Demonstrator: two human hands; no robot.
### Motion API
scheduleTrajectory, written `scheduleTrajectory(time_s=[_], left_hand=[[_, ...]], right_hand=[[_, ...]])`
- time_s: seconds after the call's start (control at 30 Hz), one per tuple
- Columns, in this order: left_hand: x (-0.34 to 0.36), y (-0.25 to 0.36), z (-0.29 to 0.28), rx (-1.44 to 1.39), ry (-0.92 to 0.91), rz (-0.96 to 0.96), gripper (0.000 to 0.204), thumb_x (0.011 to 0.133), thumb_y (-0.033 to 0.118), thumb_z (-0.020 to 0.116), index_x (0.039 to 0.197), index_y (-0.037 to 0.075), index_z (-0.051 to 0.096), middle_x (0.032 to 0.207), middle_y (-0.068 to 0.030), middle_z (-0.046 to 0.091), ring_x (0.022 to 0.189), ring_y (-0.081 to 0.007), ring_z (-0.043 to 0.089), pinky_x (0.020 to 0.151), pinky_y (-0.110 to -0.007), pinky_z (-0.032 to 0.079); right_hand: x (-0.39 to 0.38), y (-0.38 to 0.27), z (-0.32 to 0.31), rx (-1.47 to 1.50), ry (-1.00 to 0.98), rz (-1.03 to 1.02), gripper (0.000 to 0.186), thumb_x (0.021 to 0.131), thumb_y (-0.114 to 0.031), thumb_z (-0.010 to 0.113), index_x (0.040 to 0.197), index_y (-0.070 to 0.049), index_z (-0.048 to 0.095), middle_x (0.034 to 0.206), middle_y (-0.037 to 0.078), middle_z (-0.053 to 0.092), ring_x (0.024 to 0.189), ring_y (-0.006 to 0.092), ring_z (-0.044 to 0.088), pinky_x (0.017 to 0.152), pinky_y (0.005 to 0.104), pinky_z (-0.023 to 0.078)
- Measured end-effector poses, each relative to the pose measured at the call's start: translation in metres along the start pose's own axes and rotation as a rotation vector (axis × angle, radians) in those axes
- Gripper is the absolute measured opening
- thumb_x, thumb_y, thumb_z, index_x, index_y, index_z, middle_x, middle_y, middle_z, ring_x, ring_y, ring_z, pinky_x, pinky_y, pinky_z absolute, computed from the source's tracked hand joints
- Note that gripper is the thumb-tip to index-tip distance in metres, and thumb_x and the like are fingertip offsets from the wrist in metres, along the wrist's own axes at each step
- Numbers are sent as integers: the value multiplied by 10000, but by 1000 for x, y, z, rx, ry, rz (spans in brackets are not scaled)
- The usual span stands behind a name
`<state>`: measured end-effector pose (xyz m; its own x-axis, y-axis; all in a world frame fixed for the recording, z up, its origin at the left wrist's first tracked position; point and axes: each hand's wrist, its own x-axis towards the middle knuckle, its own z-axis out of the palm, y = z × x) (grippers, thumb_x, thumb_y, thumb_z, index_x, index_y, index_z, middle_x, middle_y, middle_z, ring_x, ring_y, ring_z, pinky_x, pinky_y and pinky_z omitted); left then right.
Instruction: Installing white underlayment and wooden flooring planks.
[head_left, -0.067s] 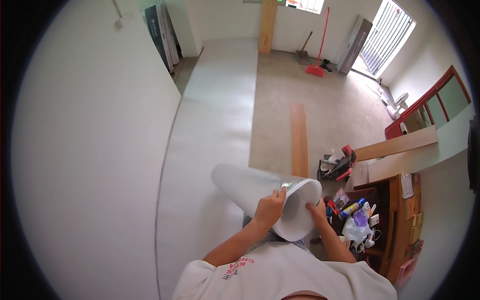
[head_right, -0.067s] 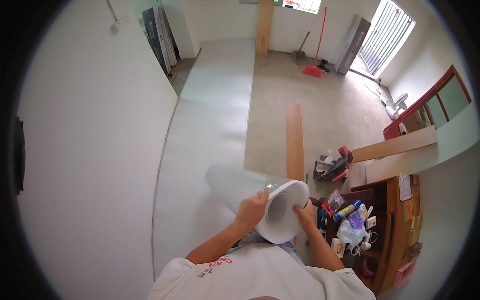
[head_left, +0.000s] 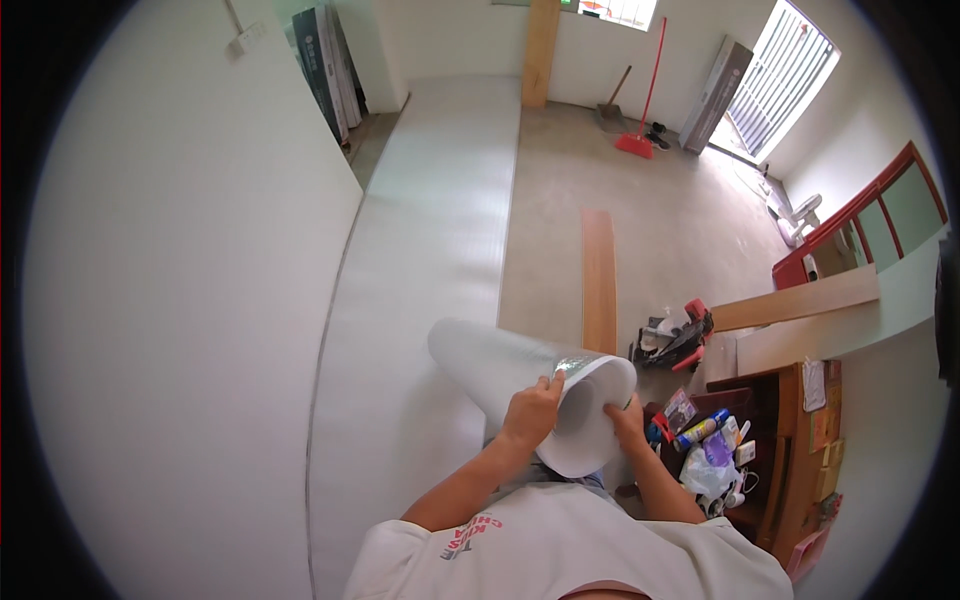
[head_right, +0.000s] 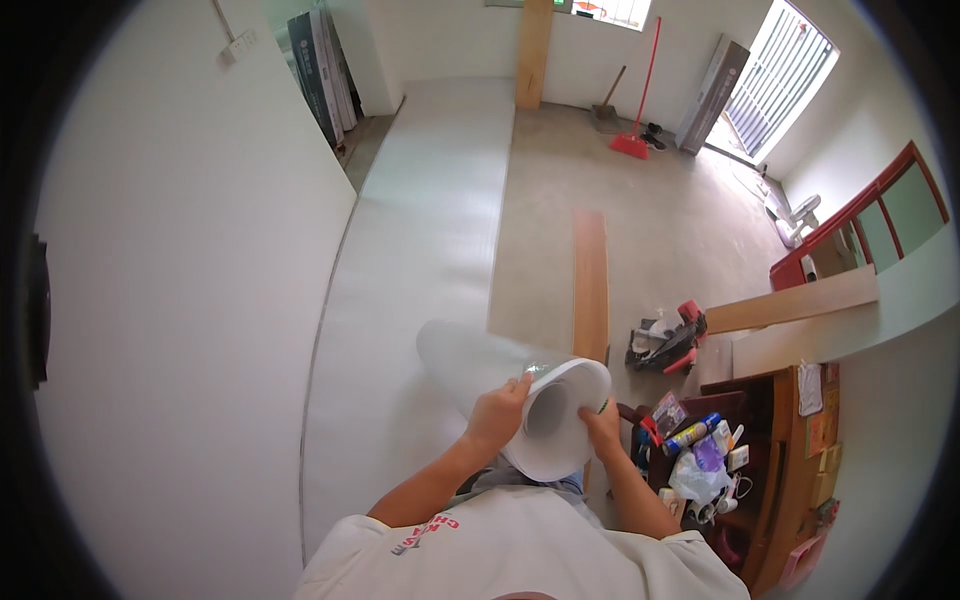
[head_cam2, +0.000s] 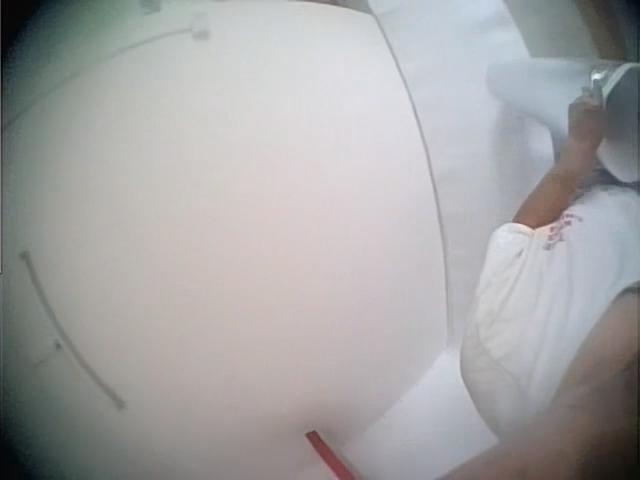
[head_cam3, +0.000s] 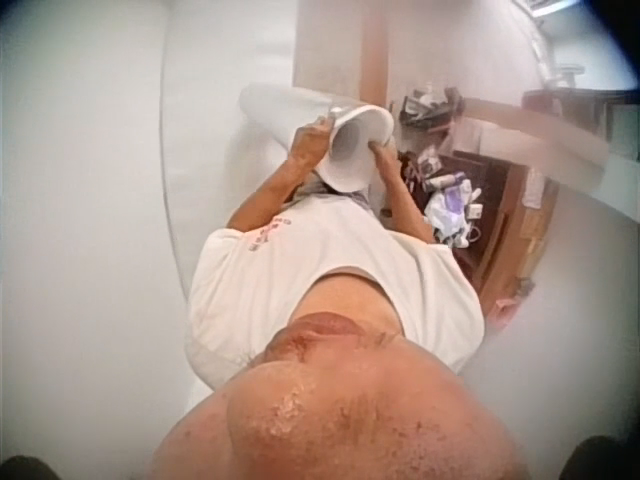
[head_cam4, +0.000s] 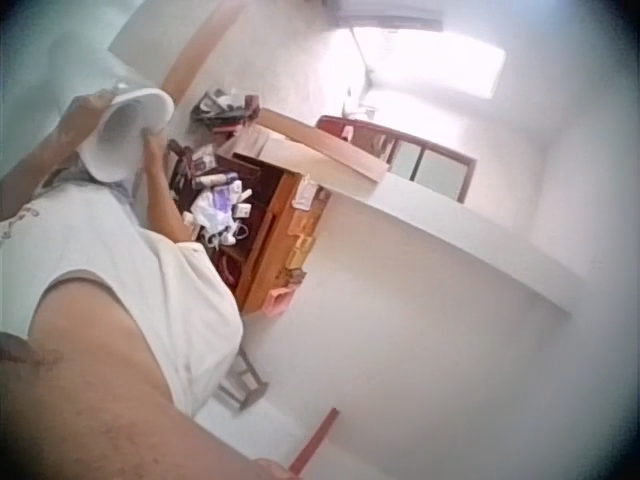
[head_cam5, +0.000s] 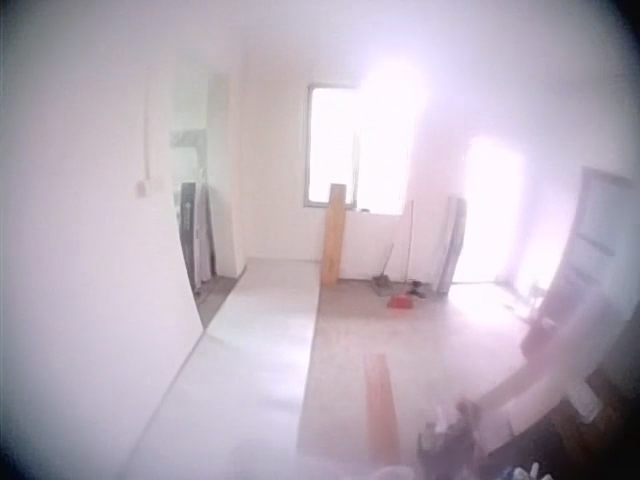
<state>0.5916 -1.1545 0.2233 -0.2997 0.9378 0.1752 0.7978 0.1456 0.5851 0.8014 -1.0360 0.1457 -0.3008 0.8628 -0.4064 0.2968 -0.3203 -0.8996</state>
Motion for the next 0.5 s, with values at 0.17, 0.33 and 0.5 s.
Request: scheduleTrajectory(time_s=[0.17, 0.33, 0.5], left_hand=[[75, -70, 51, 62, -3, -116, 388, 861, 52, 515, 1243, -11, 534, 911, -182, 643, 721, -331, 671, 630, -396, 550], [157, -84, 46, 46, 78, -213, 352, 903, 74, 492, 1242, -13, 525, 918, -186, 655, 728, -358, 667, 627, -426, 544], [247, -92, 20, 100, 67, -249, 336, 927, 121, 505, 1236, -7, 539, 882, -157, 673, 710, -343, 669, 605, -422, 541]], right_hand=[[128, -5, 39, -108, -93, -72, 444, 684, -81, 662, 1102, 23, 552, 937, 124, 629, 835, 239, 630, 755, 338, 498], [208, -122, 60, -284, -207, 9, 423, 670, -98, 666, 1060, 38, 575, 935, 148, 642, 883, 250, 635, 780, 349, 500], [296, -142, 52, -391, -271, -31, 480, 673, -137, 686, 1095, 43, 544, 957, 176, 638, 873, 261, 637, 778, 355, 504]])
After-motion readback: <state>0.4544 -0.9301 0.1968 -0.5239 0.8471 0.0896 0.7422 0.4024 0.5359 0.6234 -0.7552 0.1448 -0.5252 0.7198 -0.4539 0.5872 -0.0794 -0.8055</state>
